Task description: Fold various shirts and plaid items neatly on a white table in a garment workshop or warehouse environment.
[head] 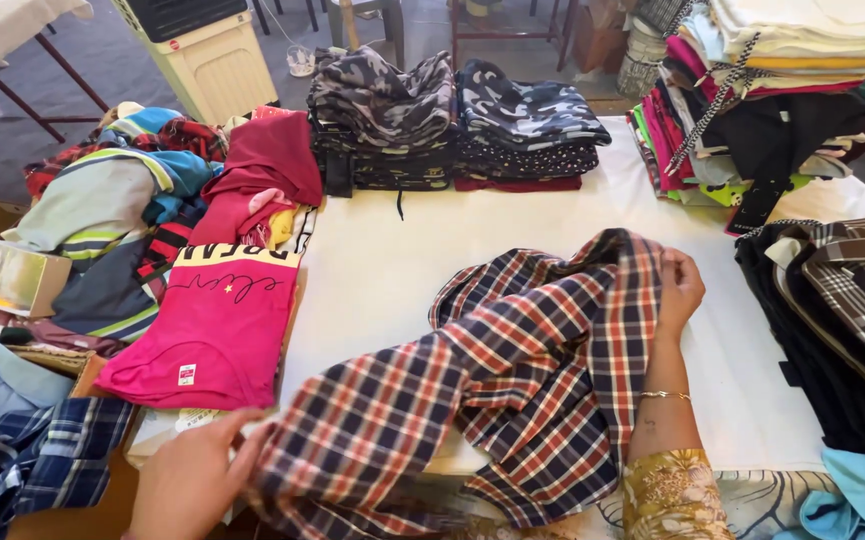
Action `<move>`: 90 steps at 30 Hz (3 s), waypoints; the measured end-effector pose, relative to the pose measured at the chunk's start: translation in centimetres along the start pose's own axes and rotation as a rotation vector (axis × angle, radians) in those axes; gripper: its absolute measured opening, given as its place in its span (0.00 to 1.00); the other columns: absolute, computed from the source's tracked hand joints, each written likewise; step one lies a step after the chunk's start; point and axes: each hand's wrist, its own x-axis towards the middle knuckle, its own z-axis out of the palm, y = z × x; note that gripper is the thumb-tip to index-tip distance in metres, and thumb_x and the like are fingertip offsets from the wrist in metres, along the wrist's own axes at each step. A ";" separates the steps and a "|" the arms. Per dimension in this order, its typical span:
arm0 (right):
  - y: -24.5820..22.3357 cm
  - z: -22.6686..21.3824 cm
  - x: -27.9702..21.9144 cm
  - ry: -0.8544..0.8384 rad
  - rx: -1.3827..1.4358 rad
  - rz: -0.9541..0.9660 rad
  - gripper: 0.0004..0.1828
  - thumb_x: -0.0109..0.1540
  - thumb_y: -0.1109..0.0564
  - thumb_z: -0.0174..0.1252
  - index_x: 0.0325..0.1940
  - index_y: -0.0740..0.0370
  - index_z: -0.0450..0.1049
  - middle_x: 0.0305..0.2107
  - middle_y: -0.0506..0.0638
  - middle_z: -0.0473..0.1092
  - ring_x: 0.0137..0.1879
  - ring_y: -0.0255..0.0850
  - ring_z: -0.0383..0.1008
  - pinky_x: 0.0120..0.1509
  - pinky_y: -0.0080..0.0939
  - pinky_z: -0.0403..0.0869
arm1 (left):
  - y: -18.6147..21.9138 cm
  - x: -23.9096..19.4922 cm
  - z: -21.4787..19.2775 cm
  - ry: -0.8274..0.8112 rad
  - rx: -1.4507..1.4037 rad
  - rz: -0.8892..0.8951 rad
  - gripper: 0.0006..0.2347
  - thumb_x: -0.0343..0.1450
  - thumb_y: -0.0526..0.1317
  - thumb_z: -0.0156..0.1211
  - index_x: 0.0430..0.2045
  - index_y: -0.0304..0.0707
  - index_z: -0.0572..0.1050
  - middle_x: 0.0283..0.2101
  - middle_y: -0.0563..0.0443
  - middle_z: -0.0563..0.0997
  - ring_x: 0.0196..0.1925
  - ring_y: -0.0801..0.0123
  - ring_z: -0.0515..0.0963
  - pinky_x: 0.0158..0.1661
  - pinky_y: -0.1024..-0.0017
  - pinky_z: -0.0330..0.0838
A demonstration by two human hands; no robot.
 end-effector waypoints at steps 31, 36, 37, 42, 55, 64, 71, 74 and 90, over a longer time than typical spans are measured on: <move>-17.8 7.2 -6.4 -1.035 -0.416 -0.081 0.50 0.49 0.26 0.65 0.72 0.45 0.66 0.73 0.54 0.56 0.79 0.56 0.52 0.78 0.65 0.49 | 6.6 26.7 19.2 0.676 -0.104 0.303 0.33 0.59 0.36 0.69 0.62 0.47 0.65 0.64 0.28 0.67 0.66 0.31 0.62 0.61 0.36 0.57; -18.8 7.5 -6.7 -1.140 -0.397 -0.103 0.38 0.50 0.36 0.70 0.62 0.50 0.74 0.57 0.53 0.70 0.63 0.50 0.70 0.66 0.53 0.70 | 4.5 26.8 22.8 0.398 -0.206 0.414 0.26 0.62 0.33 0.65 0.57 0.50 0.72 0.53 0.35 0.76 0.56 0.42 0.73 0.53 0.46 0.67; -18.7 7.7 -6.4 -1.125 -0.449 -0.049 0.31 0.52 0.40 0.70 0.57 0.50 0.79 0.51 0.51 0.75 0.57 0.46 0.76 0.62 0.48 0.76 | 4.2 27.3 22.9 0.355 -0.257 0.486 0.20 0.64 0.32 0.63 0.51 0.51 0.76 0.51 0.40 0.81 0.54 0.46 0.77 0.51 0.51 0.71; -23.5 7.6 -7.7 -0.881 -0.567 -0.139 0.25 0.51 0.42 0.71 0.48 0.53 0.80 0.43 0.48 0.76 0.46 0.45 0.78 0.54 0.46 0.77 | 4.6 27.2 22.2 0.210 -0.609 0.110 0.20 0.65 0.28 0.52 0.53 0.41 0.74 0.34 0.34 0.77 0.39 0.46 0.77 0.44 0.56 0.68; -29.7 3.1 -10.3 -0.583 -0.930 0.079 0.11 0.64 0.58 0.57 0.48 0.52 0.82 0.18 0.45 0.73 0.21 0.36 0.70 0.27 0.39 0.70 | 7.8 23.2 17.1 0.718 -0.961 0.489 0.11 0.70 0.32 0.61 0.43 0.33 0.68 0.38 0.39 0.77 0.41 0.50 0.80 0.45 0.64 0.72; -25.6 9.4 4.5 -0.108 -0.145 -0.373 0.15 0.71 0.70 0.46 0.57 0.66 0.75 0.44 0.51 0.76 0.47 0.34 0.75 0.56 0.36 0.73 | 8.6 23.2 17.8 0.644 -0.611 0.631 0.10 0.68 0.34 0.67 0.37 0.40 0.71 0.31 0.43 0.81 0.33 0.49 0.82 0.34 0.59 0.74; -20.8 15.1 3.9 -0.386 -1.119 -0.705 0.51 0.58 0.41 0.67 0.81 0.48 0.53 0.75 0.65 0.55 0.79 0.62 0.52 0.71 0.68 0.48 | 6.8 24.7 17.3 0.644 -0.527 0.435 0.11 0.67 0.32 0.65 0.39 0.38 0.70 0.35 0.40 0.80 0.40 0.43 0.79 0.40 0.53 0.70; -22.5 14.8 -0.9 -0.856 -0.883 -0.182 0.60 0.51 0.31 0.70 0.80 0.45 0.48 0.66 0.62 0.64 0.63 0.56 0.72 0.68 0.57 0.65 | 6.3 25.4 17.8 0.626 -0.599 0.377 0.14 0.64 0.34 0.66 0.39 0.35 0.68 0.37 0.39 0.78 0.43 0.43 0.76 0.44 0.52 0.68; -22.3 3.1 -4.3 -0.461 -0.465 -0.078 0.16 0.69 0.59 0.54 0.61 0.60 0.77 0.41 0.55 0.78 0.43 0.42 0.78 0.51 0.38 0.74 | 7.7 20.9 14.0 1.088 -0.687 0.713 0.13 0.72 0.49 0.62 0.31 0.41 0.68 0.35 0.48 0.74 0.47 0.52 0.73 0.65 0.45 0.53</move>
